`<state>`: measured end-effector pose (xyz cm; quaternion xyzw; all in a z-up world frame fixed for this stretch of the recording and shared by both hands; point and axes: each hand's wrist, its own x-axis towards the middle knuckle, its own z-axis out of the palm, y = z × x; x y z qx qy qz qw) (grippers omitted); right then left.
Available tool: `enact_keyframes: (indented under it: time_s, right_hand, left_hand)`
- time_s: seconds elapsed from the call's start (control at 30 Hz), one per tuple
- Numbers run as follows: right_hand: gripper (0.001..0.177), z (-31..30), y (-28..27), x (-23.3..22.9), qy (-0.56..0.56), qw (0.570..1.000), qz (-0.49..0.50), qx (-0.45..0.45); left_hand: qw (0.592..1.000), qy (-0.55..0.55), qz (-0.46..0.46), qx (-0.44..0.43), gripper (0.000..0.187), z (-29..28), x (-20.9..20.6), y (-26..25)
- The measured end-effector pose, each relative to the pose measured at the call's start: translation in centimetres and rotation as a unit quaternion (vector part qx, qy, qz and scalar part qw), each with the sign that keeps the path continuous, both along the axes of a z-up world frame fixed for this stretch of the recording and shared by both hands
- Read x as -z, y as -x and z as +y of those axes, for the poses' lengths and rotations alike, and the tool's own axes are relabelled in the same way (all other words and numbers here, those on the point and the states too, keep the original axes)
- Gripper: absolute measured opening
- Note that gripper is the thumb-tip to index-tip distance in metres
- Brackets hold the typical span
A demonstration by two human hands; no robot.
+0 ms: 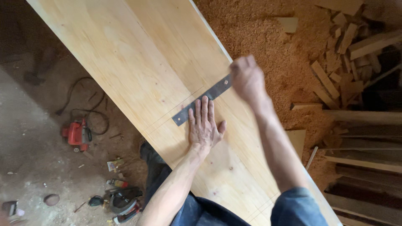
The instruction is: The person uses a combination square and a pencil to draw straight lines on a large wooden board. They repeatedly reposition the square and mark multiple lines across the surface.
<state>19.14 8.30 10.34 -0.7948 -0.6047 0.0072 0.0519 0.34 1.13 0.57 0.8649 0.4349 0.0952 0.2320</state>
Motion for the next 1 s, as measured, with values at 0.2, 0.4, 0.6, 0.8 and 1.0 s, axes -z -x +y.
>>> enact_keyframes:
  time_s: [0.2,0.4,0.6,0.8,1.0]
  right_hand:
    - [0.01,-3.2,7.5,3.8,-0.05,0.969,0.233,-0.067]
    - [0.027,-4.6,-4.4,2.2,-0.113,0.982,-0.032,0.146]
    - [0.028,-6.7,-6.5,5.5,-0.148,0.94,0.195,0.237]
    - [0.019,-5.3,-6.7,5.5,-0.142,0.922,0.21,0.292]
    - [0.036,-4.7,-6.5,5.5,-0.195,0.903,0.276,0.265]
  left_hand:
    - [0.997,0.046,0.04,0.043,0.094,0.0,0.1,0.3]
    - [0.999,0.009,-0.045,-0.003,0.09,-0.1,-0.3,0.3]
    - [0.997,-0.014,-0.072,-0.007,0.088,-0.6,0.4,0.6]
    - [0.997,-0.008,-0.075,-0.017,0.088,-0.6,0.6,0.5]
    - [0.998,0.007,-0.061,-0.02,0.09,-0.4,0.5,0.3]
